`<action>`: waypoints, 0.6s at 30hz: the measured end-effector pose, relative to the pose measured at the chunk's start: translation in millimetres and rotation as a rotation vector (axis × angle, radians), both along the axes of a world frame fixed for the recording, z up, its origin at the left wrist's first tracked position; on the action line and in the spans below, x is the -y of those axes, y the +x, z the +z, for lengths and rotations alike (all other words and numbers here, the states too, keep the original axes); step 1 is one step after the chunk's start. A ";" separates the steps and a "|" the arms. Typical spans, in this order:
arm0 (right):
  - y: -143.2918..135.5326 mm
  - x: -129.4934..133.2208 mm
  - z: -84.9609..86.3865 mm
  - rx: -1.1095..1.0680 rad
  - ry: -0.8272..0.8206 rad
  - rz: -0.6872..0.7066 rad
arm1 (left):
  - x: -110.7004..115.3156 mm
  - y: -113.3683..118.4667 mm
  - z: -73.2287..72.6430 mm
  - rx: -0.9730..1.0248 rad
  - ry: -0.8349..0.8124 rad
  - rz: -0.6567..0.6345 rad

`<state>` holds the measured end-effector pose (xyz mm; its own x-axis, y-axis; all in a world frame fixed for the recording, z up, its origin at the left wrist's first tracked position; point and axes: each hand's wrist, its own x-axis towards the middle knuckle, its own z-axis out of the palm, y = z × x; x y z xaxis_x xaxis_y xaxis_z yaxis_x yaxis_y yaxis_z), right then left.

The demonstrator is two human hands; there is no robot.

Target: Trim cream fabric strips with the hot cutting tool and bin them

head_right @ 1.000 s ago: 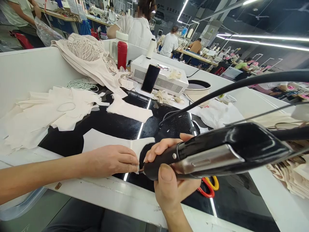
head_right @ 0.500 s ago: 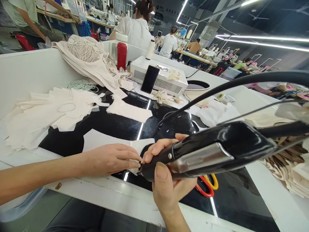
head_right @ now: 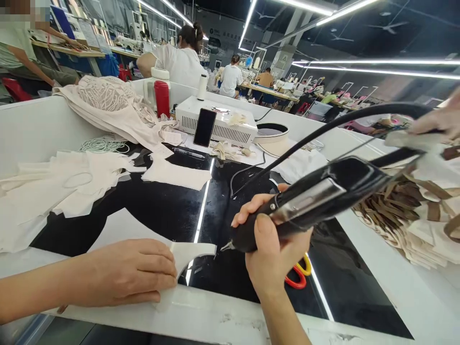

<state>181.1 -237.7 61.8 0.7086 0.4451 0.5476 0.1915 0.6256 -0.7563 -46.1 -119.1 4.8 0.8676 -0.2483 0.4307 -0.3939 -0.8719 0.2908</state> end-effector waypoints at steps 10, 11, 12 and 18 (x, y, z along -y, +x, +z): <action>1.9 -8.0 -15.2 0.041 0.038 0.056 | -1.1 55.3 -2.8 0.103 0.245 0.138; 1.7 -8.9 -15.8 0.037 0.041 0.059 | -1.6 59.6 -4.3 0.098 0.261 0.141; 1.2 -10.2 -16.3 0.030 0.045 0.061 | -2.3 62.5 -5.6 0.091 0.280 0.141; -11.6 -21.5 -18.6 0.132 -0.019 0.011 | -15.6 47.7 -22.4 0.185 0.245 0.147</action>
<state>169.5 -216.2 43.3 0.6259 0.4636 0.6271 0.2833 0.6140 -0.7367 1.7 -103.4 -17.6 0.8147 -0.2421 0.5270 -0.2854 -0.9584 0.0008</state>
